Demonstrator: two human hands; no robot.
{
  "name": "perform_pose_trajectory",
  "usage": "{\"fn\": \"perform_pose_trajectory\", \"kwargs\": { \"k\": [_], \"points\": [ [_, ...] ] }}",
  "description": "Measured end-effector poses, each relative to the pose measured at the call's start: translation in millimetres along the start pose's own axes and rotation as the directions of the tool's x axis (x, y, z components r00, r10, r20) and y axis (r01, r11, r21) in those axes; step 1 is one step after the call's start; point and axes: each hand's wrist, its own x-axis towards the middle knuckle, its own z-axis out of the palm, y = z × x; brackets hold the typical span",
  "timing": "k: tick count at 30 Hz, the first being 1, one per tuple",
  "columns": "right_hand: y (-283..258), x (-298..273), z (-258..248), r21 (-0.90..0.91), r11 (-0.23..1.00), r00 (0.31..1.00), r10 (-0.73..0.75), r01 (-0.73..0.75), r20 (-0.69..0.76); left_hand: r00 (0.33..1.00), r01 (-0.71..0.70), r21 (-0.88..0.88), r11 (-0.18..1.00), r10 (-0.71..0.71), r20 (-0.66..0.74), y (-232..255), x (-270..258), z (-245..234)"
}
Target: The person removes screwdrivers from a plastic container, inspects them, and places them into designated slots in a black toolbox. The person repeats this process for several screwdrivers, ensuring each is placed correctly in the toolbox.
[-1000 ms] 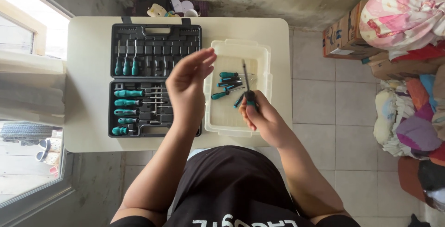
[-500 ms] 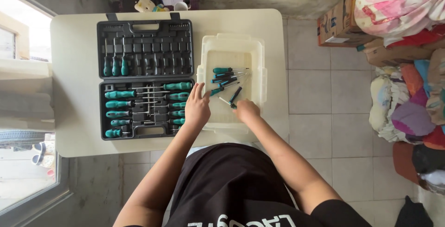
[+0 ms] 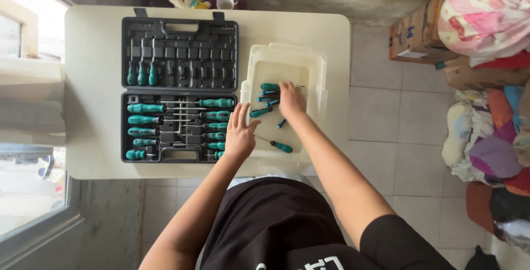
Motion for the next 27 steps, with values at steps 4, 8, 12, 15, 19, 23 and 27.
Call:
{"fn": "perform_pose_trajectory", "kwargs": {
  "k": [4,8,12,15,19,23,27],
  "points": [
    [24.4,42.0,14.4,-0.029,0.998,0.995,-0.05,0.052,0.086,1.0,0.01,0.038,0.999,-0.011,0.026,2.2,0.7,-0.9],
    [29.4,48.3,23.0,-0.06,0.997,0.985,-0.039,0.05,0.166,0.998,0.029,0.045,0.999,-0.031,0.047,3.3,-0.4,0.5],
    [25.4,44.1,21.9,-0.091,0.995,0.988,-0.03,0.044,0.151,0.995,0.043,0.048,0.998,-0.047,0.083,4.9,-1.4,-0.3],
    [39.0,45.5,39.7,-0.068,0.994,0.996,-0.079,0.081,0.031,0.997,0.03,0.058,0.998,-0.034,0.073,3.0,-2.8,3.0],
    [26.9,30.8,15.9,0.185,0.981,0.985,-0.032,0.064,-0.169,0.997,0.044,0.044,0.998,-0.047,0.064,2.6,-3.5,5.7],
    [30.0,19.6,-0.1,0.689,0.617,0.84,0.081,0.38,-0.536,0.997,0.035,0.058,0.998,-0.039,0.061,3.1,-0.8,4.0],
    [7.5,-33.4,-65.1,0.906,-0.183,0.906,0.264,0.383,-0.33,0.974,0.135,-0.013,0.991,-0.13,0.188,3.8,3.1,-2.0]
  ]
}}
